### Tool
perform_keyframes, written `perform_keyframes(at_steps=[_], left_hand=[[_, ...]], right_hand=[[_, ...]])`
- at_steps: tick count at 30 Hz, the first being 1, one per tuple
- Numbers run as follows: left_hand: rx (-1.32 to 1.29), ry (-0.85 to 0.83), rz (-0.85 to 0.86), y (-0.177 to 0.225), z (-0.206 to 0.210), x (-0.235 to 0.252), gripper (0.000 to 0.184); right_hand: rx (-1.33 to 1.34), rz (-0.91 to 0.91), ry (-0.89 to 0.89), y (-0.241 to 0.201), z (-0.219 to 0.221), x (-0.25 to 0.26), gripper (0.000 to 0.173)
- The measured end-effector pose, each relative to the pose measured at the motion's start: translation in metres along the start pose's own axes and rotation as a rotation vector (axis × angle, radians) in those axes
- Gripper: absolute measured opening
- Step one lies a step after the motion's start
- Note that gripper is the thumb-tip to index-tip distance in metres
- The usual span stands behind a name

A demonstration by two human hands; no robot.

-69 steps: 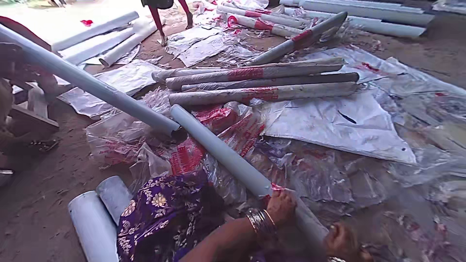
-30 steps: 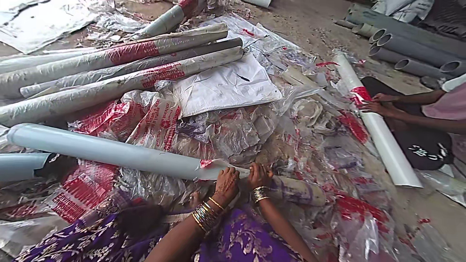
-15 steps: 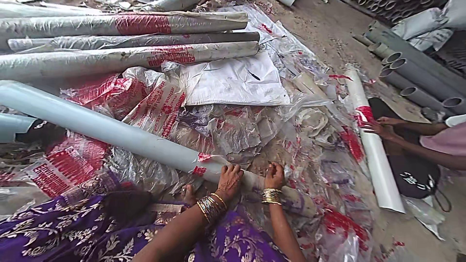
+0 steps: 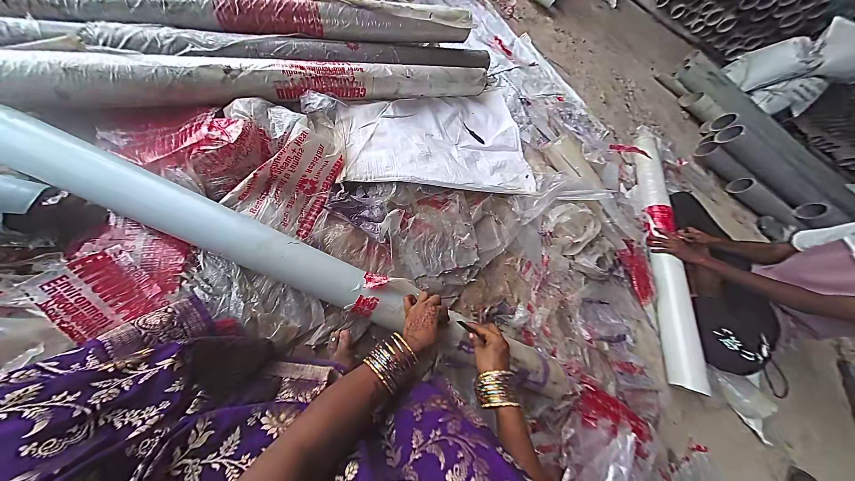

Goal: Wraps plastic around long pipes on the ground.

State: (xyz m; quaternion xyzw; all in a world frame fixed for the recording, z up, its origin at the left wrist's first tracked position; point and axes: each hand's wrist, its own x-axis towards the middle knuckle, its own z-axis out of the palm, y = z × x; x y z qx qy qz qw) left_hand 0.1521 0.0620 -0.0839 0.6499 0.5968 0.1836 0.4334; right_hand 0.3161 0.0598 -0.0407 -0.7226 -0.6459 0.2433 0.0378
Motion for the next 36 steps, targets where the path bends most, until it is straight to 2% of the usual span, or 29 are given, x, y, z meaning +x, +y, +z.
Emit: perform_keyframes(at_steps=[2,5,10,16,22,26,30,34,36], left_hand=[[-0.008,0.046,0.038,-0.004,0.004,-0.002,0.021],[-0.008,0.080,0.070,-0.006,0.007,-0.004,0.020],[-0.036,0.192,0.154,-0.010,0.014,-0.007,0.015],[-0.035,0.255,0.220,-0.016,0.021,-0.007,0.014],[-0.072,0.262,0.249,-0.017,0.020,-0.010,0.013],[-0.065,0.272,0.260,-0.017,0.019,-0.008,0.013],[-0.060,0.265,0.273,-0.018,0.020,-0.008,0.014],[-0.050,0.219,0.255,-0.017,0.015,-0.009,0.015],[-0.042,0.228,0.267,-0.017,0.014,-0.008,0.014]], right_hand=[[-0.042,-0.070,0.070,-0.002,0.001,0.001,0.022],[-0.161,-0.139,0.068,-0.008,0.001,0.007,0.019],[-0.276,-0.399,0.175,-0.012,0.012,0.023,0.014],[-0.402,-0.559,0.113,-0.005,0.008,0.031,0.013],[-0.509,-0.515,-0.069,-0.015,-0.008,0.033,0.017],[-0.398,-0.612,0.089,-0.019,-0.001,0.034,0.012],[-0.415,-0.537,0.013,-0.006,0.000,0.034,0.016],[-0.522,-0.410,-0.064,0.005,-0.021,0.033,0.018],[-0.491,-0.431,-0.002,0.000,-0.024,0.032,0.016]])
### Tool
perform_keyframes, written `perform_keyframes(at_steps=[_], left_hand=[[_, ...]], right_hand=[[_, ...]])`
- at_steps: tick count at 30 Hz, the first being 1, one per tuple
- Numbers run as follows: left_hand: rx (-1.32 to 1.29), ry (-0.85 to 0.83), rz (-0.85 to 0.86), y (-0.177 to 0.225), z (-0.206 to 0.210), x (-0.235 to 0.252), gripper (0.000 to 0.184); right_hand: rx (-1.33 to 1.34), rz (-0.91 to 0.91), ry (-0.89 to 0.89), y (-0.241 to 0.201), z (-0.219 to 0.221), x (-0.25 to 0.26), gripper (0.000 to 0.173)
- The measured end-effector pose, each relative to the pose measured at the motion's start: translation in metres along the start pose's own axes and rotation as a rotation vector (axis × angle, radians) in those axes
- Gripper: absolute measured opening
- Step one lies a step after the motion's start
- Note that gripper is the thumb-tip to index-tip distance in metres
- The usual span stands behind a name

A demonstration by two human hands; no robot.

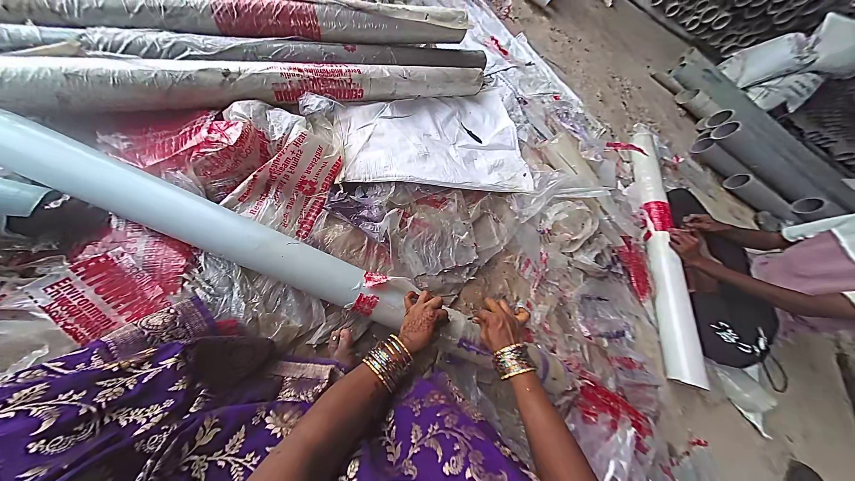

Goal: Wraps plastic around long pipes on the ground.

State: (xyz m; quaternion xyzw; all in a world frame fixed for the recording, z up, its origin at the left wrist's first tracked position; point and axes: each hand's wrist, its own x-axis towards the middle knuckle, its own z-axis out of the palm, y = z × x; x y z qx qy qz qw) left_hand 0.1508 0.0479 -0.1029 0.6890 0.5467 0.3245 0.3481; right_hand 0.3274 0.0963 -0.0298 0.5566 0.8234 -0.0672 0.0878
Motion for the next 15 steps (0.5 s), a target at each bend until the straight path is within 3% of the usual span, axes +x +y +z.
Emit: perform_keyframes(at_steps=[3,10,15], left_hand=[[-0.015,0.014,0.001,-0.001,0.004,-0.002,0.014],[-0.019,-0.087,-0.046,0.002,-0.005,0.001,0.017],[-0.020,-0.049,-0.019,0.001,-0.001,0.000,0.016]], right_hand=[[0.074,-0.132,0.206,-0.019,0.018,0.006,0.011],[-0.033,-0.020,-0.056,0.010,0.006,0.000,0.015],[0.051,-0.174,0.245,-0.016,0.021,0.004,0.009]])
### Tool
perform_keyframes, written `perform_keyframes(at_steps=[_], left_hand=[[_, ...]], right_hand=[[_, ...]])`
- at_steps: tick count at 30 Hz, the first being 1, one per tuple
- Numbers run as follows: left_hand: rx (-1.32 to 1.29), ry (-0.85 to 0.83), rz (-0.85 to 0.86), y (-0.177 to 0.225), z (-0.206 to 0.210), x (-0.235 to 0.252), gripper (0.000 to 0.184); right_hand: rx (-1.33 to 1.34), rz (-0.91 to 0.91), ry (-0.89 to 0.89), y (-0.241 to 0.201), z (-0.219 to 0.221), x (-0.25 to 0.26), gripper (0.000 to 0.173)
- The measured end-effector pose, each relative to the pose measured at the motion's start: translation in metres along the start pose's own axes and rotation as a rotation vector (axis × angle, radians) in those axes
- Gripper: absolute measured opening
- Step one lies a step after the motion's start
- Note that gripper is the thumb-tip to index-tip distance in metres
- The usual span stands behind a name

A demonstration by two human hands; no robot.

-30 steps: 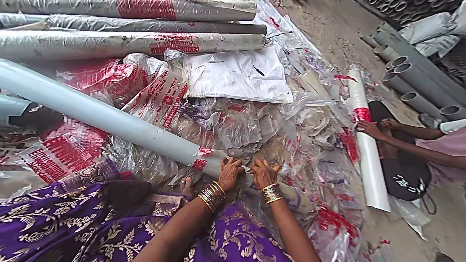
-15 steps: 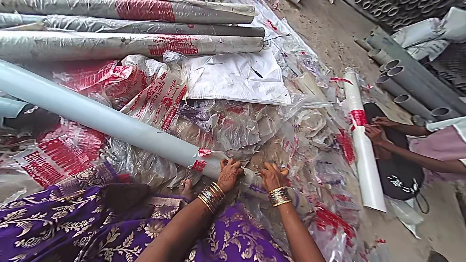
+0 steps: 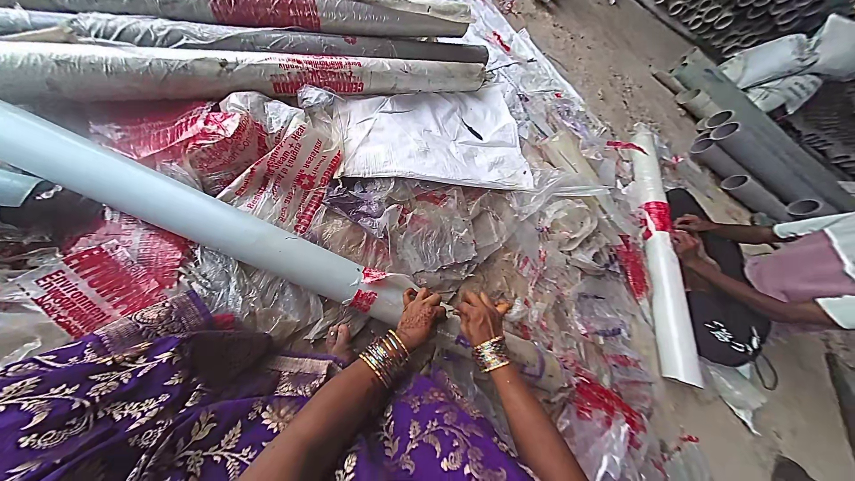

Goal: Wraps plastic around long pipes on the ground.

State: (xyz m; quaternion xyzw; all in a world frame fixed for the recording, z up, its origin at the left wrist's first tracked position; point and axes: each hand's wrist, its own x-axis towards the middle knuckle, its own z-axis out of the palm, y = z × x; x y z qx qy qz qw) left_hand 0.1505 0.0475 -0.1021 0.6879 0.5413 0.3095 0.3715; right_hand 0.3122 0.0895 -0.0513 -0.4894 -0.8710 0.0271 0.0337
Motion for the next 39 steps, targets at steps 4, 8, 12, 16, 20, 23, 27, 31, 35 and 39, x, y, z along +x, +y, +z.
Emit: perform_keyframes(at_steps=[4,8,12,16,20,23,27,31,35,39], left_hand=[[0.002,-0.031,-0.008,0.000,-0.004,0.001,0.016],[-0.001,-0.039,-0.016,0.000,-0.004,0.001,0.016],[-0.005,-0.046,-0.020,0.001,-0.002,0.001,0.016],[-0.009,-0.055,-0.014,0.001,-0.006,0.001,0.016],[-0.008,-0.064,-0.011,0.000,-0.007,0.001,0.015],[-0.008,-0.030,0.019,-0.003,-0.001,0.001,0.014],[-0.013,-0.031,0.038,-0.003,-0.004,0.000,0.013],[-0.020,-0.063,0.034,-0.003,-0.006,0.001,0.014],[-0.016,-0.022,0.083,-0.006,-0.001,-0.002,0.013],[-0.002,-0.068,0.070,-0.005,-0.008,0.000,0.013]], right_hand=[[-0.036,0.019,-0.171,0.005,-0.004,0.002,0.013],[-0.093,0.040,-0.296,0.004,-0.020,0.008,0.014],[-0.044,-0.032,-0.166,-0.011,-0.008,0.009,0.011],[-0.057,0.093,-0.324,0.012,-0.015,0.002,0.015],[-0.076,0.152,-0.336,0.017,-0.022,0.000,0.016],[-0.024,0.048,-0.105,0.002,-0.006,-0.001,0.011],[-0.032,0.146,-0.254,0.017,-0.012,-0.007,0.015],[-0.035,0.235,-0.306,0.033,-0.023,-0.010,0.016],[0.053,0.126,-0.125,0.003,-0.008,-0.002,0.013],[0.015,0.202,-0.295,0.023,-0.012,-0.010,0.017]])
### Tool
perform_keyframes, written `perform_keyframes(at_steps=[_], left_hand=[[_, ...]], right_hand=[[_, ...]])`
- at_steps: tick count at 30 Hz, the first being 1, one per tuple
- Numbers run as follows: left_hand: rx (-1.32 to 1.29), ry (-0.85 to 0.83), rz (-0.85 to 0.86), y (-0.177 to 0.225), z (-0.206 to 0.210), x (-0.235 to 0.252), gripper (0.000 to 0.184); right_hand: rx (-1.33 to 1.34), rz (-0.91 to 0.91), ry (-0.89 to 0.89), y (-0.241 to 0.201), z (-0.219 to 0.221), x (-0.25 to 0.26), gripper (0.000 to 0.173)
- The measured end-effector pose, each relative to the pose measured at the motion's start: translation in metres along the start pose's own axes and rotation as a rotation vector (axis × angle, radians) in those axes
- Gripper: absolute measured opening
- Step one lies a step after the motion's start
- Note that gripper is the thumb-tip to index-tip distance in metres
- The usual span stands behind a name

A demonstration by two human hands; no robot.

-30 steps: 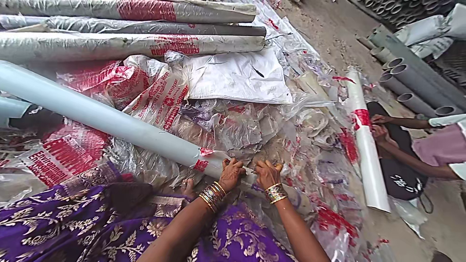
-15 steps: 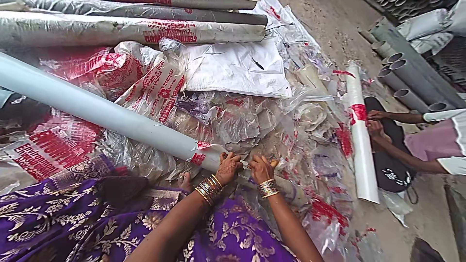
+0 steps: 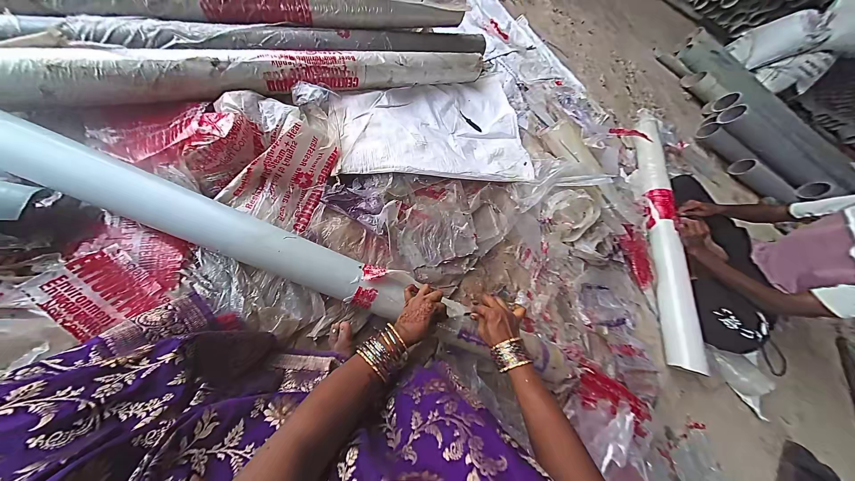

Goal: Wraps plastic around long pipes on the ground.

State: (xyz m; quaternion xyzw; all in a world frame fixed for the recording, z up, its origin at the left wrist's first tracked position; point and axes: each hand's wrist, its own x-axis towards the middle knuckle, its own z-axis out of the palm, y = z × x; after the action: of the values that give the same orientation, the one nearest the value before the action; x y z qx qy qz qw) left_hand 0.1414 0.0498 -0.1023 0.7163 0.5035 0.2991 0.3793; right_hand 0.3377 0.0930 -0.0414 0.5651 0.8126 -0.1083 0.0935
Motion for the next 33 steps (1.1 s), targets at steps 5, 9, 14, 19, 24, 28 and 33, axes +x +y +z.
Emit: perform_keyframes(at_steps=[5,9,14,19,24,28,33], left_hand=[[0.006,-0.047,-0.023,0.001,-0.001,0.003,0.014],[0.001,-0.031,-0.002,-0.001,0.002,-0.001,0.013],[0.013,-0.034,-0.016,-0.001,0.000,0.001,0.014],[0.065,-0.035,-0.095,0.006,0.003,0.003,0.020],[0.176,-0.153,-0.183,0.030,0.002,0.007,0.030],[0.229,-0.208,-0.114,0.037,0.004,0.015,0.026],[0.239,-0.276,-0.190,0.042,0.002,0.029,0.036]], right_hand=[[0.026,0.015,0.067,-0.003,-0.006,-0.001,0.014],[0.032,-0.114,0.169,-0.017,0.013,0.003,0.011],[0.059,0.113,0.118,0.017,0.005,-0.013,0.014],[0.271,0.259,0.575,-0.001,0.045,-0.016,0.016],[0.195,0.243,0.720,-0.016,0.088,-0.005,0.024],[0.198,0.240,0.713,-0.014,0.087,-0.002,0.028],[0.187,0.245,0.692,-0.009,0.081,0.005,0.029]])
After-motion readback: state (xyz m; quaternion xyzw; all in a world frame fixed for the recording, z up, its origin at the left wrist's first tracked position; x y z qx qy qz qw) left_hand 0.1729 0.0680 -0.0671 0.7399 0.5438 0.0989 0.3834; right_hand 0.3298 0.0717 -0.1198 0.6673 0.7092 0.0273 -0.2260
